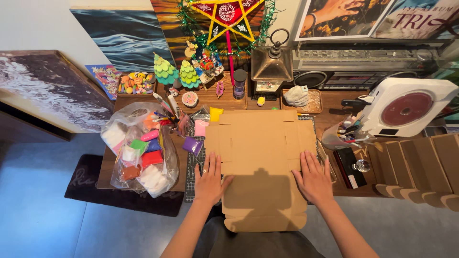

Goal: The person unfolds flat cardboard mailer boxes and folds the flaps to assemble them, then presses a hand stamp onto an ink pad and stamps the box flap, setting finished boxes on a stack beside the table.

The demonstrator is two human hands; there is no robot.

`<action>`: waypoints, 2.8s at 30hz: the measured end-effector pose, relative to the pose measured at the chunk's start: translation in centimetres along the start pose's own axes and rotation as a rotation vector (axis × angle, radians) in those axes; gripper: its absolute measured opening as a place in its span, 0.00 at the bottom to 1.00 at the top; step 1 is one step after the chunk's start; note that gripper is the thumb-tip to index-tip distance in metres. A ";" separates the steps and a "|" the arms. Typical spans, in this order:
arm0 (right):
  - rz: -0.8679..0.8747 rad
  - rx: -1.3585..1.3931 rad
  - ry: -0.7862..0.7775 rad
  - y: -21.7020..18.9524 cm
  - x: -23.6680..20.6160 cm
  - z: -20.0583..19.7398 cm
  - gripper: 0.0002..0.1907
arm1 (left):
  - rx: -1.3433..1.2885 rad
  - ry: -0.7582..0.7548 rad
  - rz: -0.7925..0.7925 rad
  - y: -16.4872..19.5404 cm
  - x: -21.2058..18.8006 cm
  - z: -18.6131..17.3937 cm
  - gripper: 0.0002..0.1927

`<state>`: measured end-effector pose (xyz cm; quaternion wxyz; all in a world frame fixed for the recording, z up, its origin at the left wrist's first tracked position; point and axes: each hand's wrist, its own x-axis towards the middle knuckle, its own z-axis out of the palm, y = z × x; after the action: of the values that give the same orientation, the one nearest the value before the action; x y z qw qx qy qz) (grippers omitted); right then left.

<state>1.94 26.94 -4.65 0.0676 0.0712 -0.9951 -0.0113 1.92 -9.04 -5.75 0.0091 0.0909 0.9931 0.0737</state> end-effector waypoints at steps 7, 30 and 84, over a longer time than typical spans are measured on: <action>0.028 -0.096 -0.089 0.3 3.2 -1.5 0.30 | 0.015 -0.108 -0.105 0.6 3.6 -1.0 0.44; 0.255 0.280 -0.983 2.8 16.4 -3.0 0.67 | 0.110 -0.722 -0.296 -1.3 16.2 -2.9 0.65; 0.554 0.386 0.044 1.7 8.5 -0.1 0.36 | -0.417 -0.050 -0.529 0.0 8.8 -2.1 0.20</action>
<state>-6.59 27.37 -3.33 0.0748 -0.1904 -0.9587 0.1975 -6.80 -7.71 -3.70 0.0705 -0.1721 0.9453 0.2680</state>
